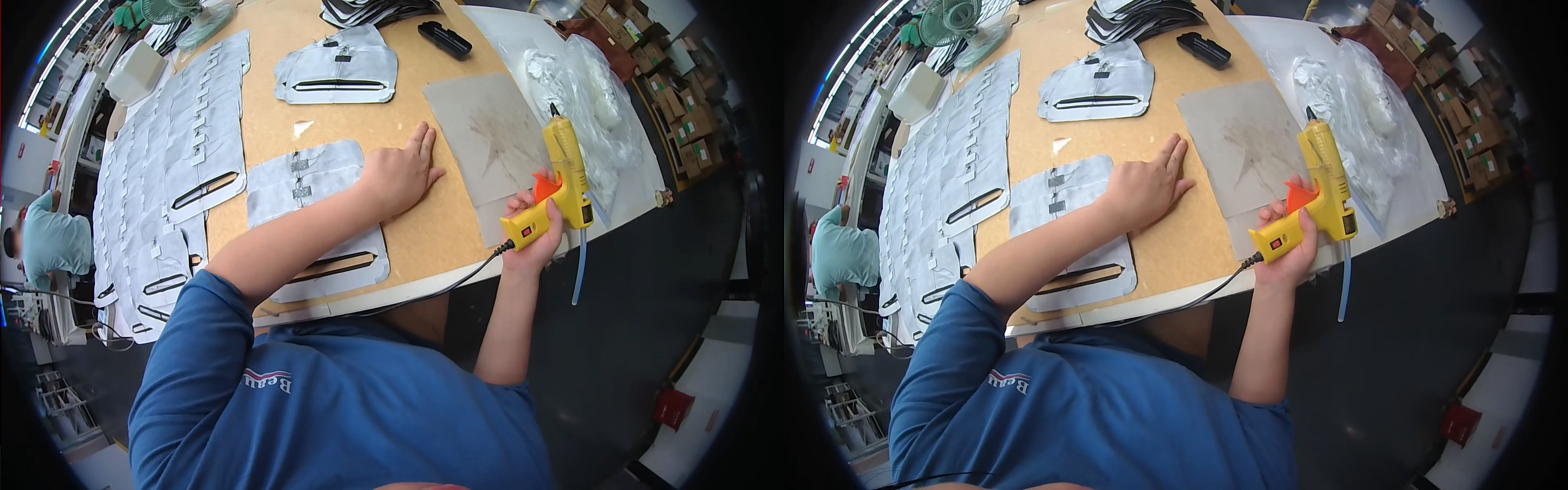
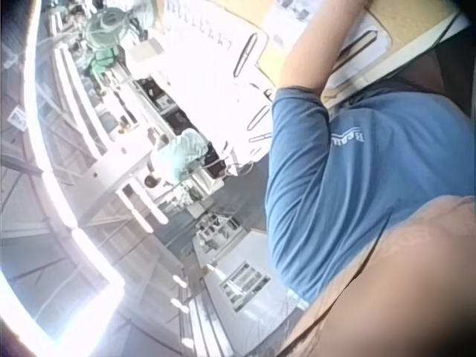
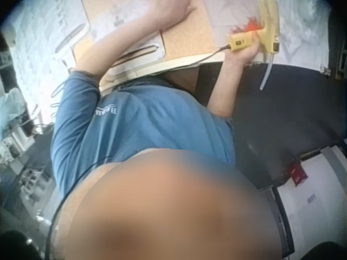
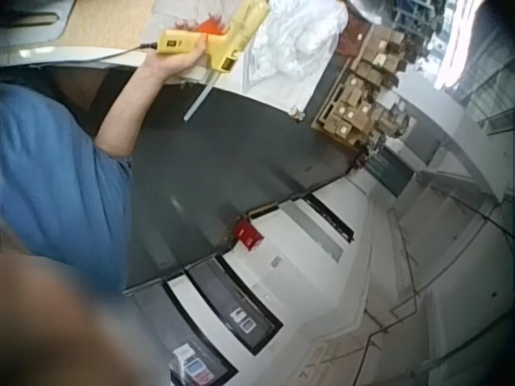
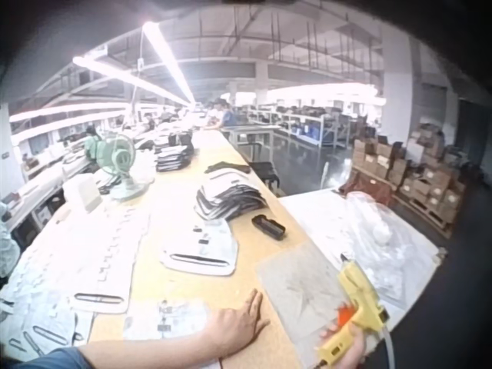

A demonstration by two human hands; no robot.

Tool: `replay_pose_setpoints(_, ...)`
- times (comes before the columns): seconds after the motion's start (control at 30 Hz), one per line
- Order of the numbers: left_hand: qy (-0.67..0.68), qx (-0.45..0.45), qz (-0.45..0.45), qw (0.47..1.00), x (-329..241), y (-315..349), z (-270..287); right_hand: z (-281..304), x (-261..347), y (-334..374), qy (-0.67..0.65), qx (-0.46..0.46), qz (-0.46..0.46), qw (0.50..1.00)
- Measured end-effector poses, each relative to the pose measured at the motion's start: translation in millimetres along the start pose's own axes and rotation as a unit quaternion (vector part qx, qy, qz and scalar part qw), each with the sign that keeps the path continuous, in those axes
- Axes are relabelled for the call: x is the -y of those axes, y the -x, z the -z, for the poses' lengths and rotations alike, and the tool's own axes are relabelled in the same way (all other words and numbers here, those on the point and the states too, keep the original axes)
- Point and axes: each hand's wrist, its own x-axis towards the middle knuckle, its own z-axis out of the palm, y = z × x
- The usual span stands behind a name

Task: Applying adhesive with a glue gun to attach small plastic components onto larger grey fabric panels.

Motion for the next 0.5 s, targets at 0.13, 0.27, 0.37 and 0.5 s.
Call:
replay_pose_setpoints(0.13, 0.018, 0.038, -0.035, 0.998, -13, 26, 14, 1, 1, 2, -0.006, -0.002, -0.002, 1.000)
replay_pose_setpoints(0.27, 0.055, 0.073, -0.066, 0.994, -21, 55, 26, -4, 1, 2, 0.008, -0.010, -0.005, 1.000)
replay_pose_setpoints(0.37, 0.069, 0.062, -0.081, 0.992, -20, 63, 31, -2, 1, 2, 0.012, -0.014, -0.001, 1.000)
replay_pose_setpoints(0.5, 0.177, 0.085, -0.163, 0.967, -10, 73, 47, -1, 2, 2, 0.019, -0.018, -0.001, 1.000)
